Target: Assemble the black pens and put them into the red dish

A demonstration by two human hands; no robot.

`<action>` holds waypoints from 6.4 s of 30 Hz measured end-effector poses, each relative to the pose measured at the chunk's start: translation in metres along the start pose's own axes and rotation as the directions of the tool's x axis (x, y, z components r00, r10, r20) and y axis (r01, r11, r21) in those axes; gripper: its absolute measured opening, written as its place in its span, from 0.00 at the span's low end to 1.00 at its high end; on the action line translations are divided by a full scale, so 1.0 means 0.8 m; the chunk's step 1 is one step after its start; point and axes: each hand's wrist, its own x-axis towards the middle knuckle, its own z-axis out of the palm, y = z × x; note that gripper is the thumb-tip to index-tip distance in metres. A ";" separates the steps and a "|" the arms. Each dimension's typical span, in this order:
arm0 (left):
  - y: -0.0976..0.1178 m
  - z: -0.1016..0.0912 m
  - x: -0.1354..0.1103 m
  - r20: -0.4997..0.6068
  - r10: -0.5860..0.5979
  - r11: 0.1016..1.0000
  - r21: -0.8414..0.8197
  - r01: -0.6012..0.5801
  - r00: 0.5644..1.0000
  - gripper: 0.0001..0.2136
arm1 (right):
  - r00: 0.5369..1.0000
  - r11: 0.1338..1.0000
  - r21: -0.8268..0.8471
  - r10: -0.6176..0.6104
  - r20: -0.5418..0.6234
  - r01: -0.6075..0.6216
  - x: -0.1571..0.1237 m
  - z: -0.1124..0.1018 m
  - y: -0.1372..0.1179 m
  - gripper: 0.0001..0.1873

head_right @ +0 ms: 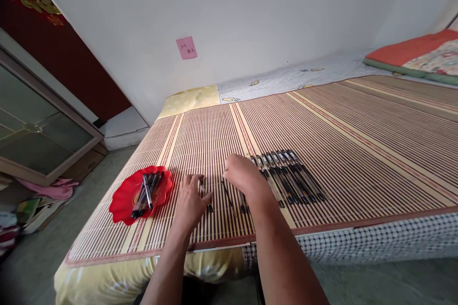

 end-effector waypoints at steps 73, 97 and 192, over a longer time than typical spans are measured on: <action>0.020 -0.012 0.010 0.243 -0.113 0.282 -0.922 0.265 0.963 0.22 | 0.980 0.991 -0.023 0.132 0.152 -0.130 0.027 0.043 0.000 0.08; 0.030 -0.027 0.005 0.285 -0.033 0.185 -0.940 0.286 0.958 0.11 | 0.966 0.510 0.821 -0.166 -0.198 0.255 0.006 -0.006 -0.002 0.15; 0.048 -0.070 -0.010 0.226 0.135 0.193 -0.961 0.198 0.965 0.16 | 0.895 0.512 0.747 -0.362 -0.261 0.425 -0.035 -0.042 -0.038 0.07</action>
